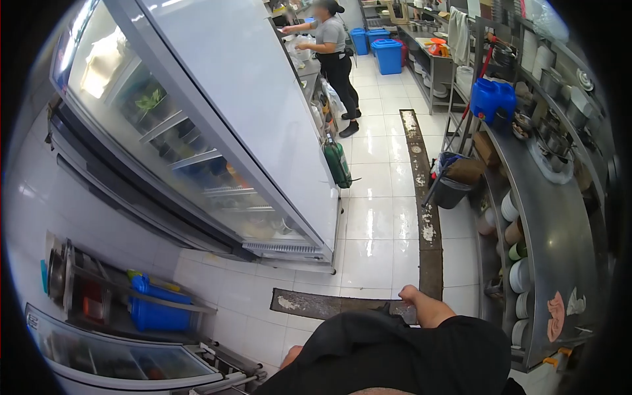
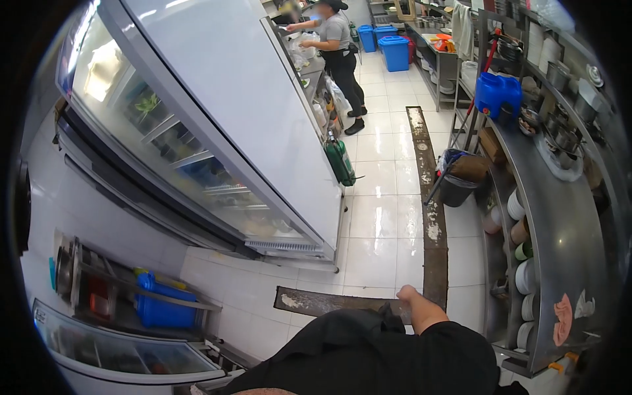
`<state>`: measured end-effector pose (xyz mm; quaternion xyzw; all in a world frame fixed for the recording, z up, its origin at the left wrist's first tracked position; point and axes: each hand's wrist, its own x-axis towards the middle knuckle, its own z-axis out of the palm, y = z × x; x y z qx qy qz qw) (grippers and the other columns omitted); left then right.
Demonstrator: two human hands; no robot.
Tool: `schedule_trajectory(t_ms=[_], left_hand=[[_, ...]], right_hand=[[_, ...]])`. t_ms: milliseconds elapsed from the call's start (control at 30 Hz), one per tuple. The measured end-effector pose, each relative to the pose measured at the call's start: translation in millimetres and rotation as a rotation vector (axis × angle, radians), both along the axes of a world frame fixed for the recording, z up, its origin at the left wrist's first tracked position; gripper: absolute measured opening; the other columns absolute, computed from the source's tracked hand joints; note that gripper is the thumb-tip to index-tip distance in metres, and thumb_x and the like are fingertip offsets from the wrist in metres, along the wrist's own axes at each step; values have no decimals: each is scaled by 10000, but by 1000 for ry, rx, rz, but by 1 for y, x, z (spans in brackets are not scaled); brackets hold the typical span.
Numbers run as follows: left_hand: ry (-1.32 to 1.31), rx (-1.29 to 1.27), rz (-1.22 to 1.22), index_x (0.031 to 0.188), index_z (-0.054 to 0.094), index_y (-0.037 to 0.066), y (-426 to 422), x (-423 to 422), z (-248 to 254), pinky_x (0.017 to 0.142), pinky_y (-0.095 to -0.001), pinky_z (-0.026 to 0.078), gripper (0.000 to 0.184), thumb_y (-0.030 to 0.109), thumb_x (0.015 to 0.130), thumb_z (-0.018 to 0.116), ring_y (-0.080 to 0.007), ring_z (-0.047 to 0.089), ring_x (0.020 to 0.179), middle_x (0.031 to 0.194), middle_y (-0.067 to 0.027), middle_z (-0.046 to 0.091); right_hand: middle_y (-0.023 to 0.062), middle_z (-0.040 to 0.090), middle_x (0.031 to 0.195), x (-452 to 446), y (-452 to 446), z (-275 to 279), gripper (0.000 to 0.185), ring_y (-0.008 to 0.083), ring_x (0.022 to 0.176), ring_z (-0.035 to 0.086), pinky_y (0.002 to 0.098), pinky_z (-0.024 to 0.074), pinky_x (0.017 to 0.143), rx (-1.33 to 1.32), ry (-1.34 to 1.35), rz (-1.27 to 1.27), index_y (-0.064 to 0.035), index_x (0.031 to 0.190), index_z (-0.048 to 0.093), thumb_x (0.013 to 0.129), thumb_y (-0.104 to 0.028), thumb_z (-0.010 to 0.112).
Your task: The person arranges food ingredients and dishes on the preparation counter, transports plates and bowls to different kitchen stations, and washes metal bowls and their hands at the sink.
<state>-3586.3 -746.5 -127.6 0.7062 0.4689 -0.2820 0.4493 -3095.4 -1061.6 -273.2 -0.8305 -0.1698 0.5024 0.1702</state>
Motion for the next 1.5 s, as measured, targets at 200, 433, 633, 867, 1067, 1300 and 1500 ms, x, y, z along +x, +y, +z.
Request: schedule_trajectory(t_ms=[200,433,633,867,1067,1300,1500], left_hand=[[-55,-10,75,1107,665,41,17,-22,-16,579,-410,530,363,333,912,574,-244,626,705,822,-139,649],[-246,80,689,1061,658,25,9,-74,-54,555,-384,520,368,347,915,558,-241,614,669,782,-115,640],[-416,-103,1168,1020,673,64,-19,-187,-87,568,-383,501,372,406,924,565,-202,566,685,771,-87,592],[-426,852,1675,1081,616,44,-49,-300,53,848,-413,513,340,328,894,623,-321,657,961,1018,-155,683],[-327,1113,2059,1139,617,60,-142,-351,122,845,-347,521,292,260,926,627,-239,661,963,1047,-113,688],[-128,1166,2227,1190,593,66,-219,-352,163,763,-346,526,347,275,917,632,-223,662,828,1075,-104,680],[-23,1169,2442,1191,589,60,-258,-338,165,747,-326,521,330,243,919,624,-196,645,805,1060,-96,674]], right_hand=[[214,709,981,-23,-5,13,331,325,827,709,422,573,771,-87,-154,255,-22,926,744,812,-287,581],[165,700,830,-98,41,110,296,264,624,693,430,593,584,-262,-27,368,19,938,709,869,-248,601],[139,649,753,-158,169,136,243,237,629,657,399,573,524,-88,-78,713,32,893,662,855,-206,635],[86,645,763,-295,393,167,227,210,684,657,359,556,537,161,-109,1440,-29,990,648,907,-234,595],[51,645,828,-471,481,202,229,161,713,644,319,544,570,10,47,1345,-71,1084,608,957,-254,558],[58,644,855,-623,479,158,190,136,628,612,273,493,489,309,271,1616,-55,1079,597,967,-202,555],[77,624,849,-747,417,181,219,112,632,579,243,483,553,652,543,1693,-22,1136,584,969,-134,495]])
